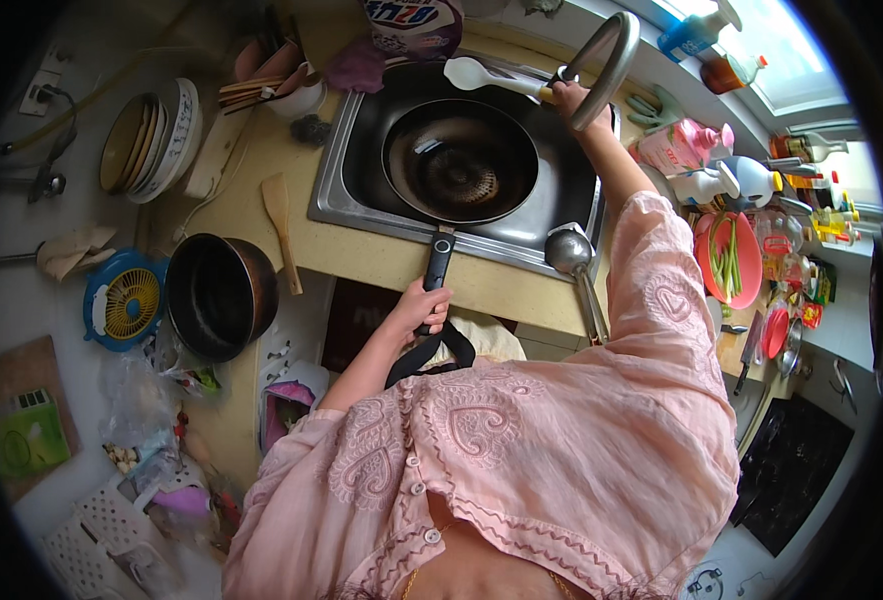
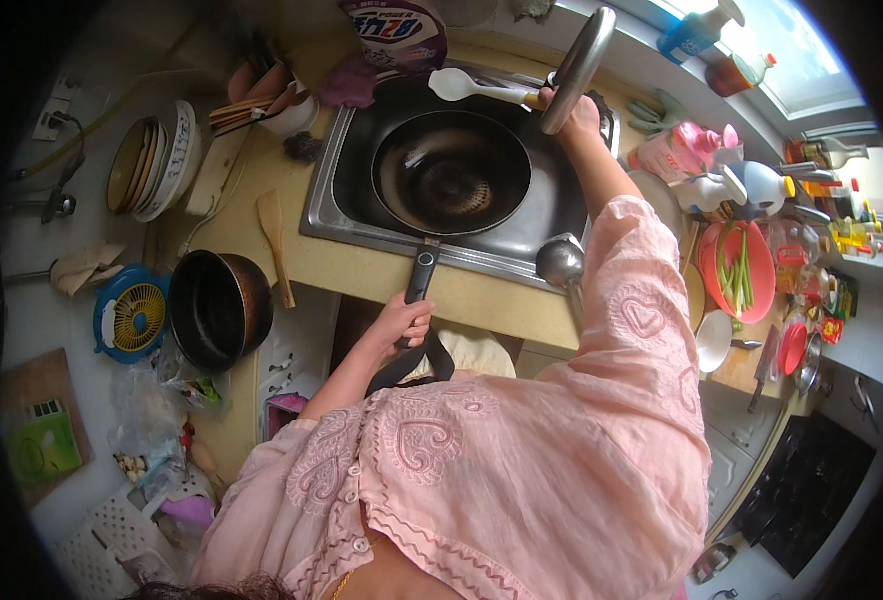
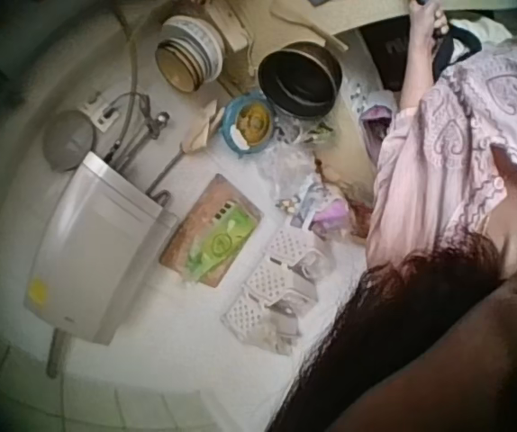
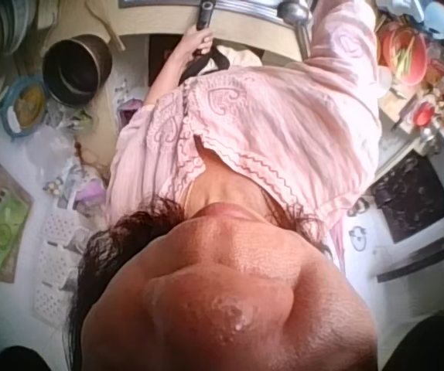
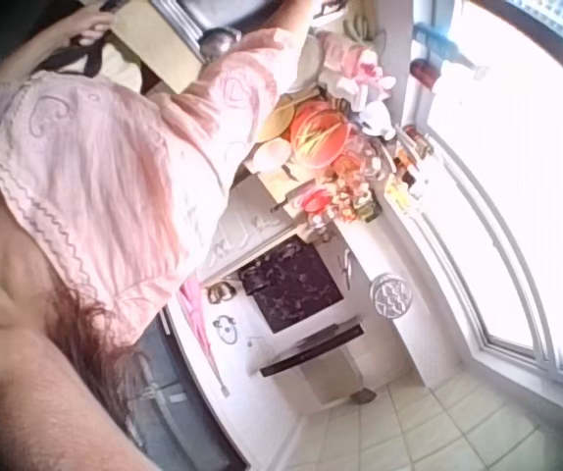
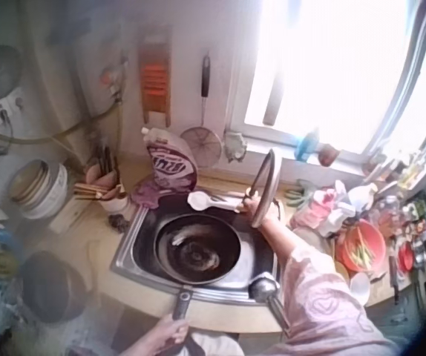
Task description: The person scrubs the inside of a frying pan with a white spatula and a black scrubbing pad in a kitchen sink. They rinse the pan under running water and continue scrubbing to remove residue.
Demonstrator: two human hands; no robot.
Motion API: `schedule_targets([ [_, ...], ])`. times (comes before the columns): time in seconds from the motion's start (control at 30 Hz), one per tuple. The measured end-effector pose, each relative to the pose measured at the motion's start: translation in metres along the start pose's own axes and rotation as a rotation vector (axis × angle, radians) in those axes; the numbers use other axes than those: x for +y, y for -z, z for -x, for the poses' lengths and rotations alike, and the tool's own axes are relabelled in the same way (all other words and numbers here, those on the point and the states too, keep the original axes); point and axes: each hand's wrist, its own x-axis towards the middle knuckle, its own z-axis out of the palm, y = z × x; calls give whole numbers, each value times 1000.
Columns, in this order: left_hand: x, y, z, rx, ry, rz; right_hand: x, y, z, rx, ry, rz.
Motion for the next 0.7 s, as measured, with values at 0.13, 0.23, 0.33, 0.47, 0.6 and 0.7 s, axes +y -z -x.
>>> schedule_targets([
  [0.13,1,3,-1,-17,24,18,1,6,-3,-34,20,10],
  [0.23,2,1,-2,-30,37,22,11,-6,-4,21,79,-35],
  [0.33,3,-1,-3,-30,30,34,14,-17,-6,40,50,-78],
  [0.47,1,0,-2,-4,23,38,1,-6,0,-2,4,-93],
  [0.6,0,0,-4,1,10,35,-2,-16,6,-8,-70,-151],
  [0.7,-2,3,-4,8,28,46,-6,-15,8,-16,-76,-157],
])
